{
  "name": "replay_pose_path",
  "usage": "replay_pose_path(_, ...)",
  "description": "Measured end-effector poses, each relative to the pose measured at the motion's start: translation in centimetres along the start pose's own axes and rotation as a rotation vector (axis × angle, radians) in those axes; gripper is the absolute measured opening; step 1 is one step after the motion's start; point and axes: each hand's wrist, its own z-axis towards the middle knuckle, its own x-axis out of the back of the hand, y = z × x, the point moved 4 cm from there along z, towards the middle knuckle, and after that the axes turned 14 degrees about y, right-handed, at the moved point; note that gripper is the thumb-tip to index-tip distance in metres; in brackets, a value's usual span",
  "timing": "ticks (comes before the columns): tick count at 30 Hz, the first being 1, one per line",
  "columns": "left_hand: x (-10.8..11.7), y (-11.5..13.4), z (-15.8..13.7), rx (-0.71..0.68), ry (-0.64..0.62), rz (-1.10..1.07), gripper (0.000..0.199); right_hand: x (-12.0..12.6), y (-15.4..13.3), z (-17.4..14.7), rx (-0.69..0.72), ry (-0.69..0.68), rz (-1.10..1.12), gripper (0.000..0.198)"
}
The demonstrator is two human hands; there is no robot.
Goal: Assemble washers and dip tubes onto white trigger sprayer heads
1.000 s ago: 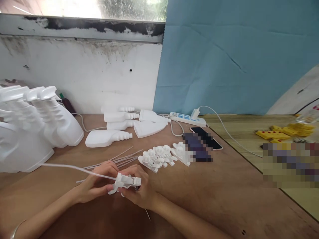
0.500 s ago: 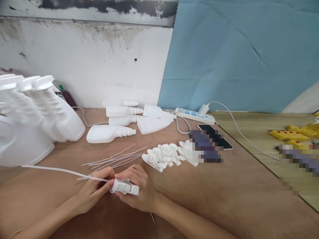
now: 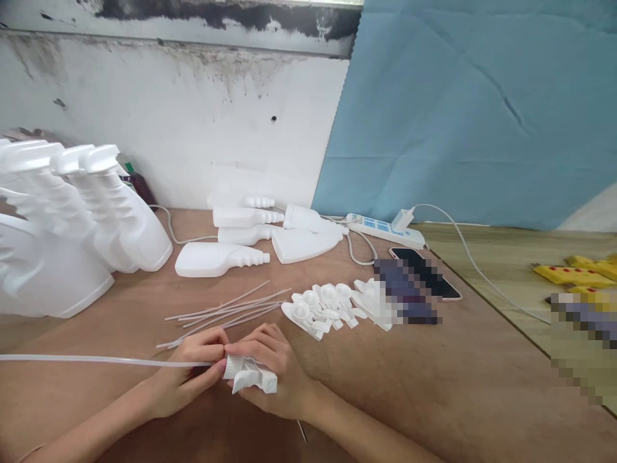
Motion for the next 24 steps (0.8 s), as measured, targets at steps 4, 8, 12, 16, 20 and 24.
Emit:
replay_pose_path(4,-0.26,-0.01,-0.16,0.011,-0.02,-0.021,0.036,0.06,-0.1,-0.07,0.022,-0.014,-0.012,0.034)
replay_pose_path(8,-0.59,0.16,-0.26,0.024,-0.057,-0.022,0.035,0.22,-0.14,-0.08,0.013,-0.001,-0.035,0.032)
replay_pose_path(12,-0.7,0.34,-0.35,0.032,-0.082,-0.019,0.033,0.23,-0.08,-0.17,0.024,0.018,-0.03,0.03)
replay_pose_path(16,-0.64,0.51,-0.45,0.042,-0.1,-0.026,0.032,0.13,0.01,-0.32,0.033,0.03,-0.03,0.029)
replay_pose_path(20,-0.54,0.73,-0.39,0.02,-0.113,-0.026,0.031,0.13,-0.1,-0.32,0.037,0.037,-0.009,0.03)
replay_pose_path(24,-0.5,0.81,-0.3,-0.001,-0.116,-0.021,0.032,0.28,-0.19,-0.1,0.036,0.047,0.036,0.031)
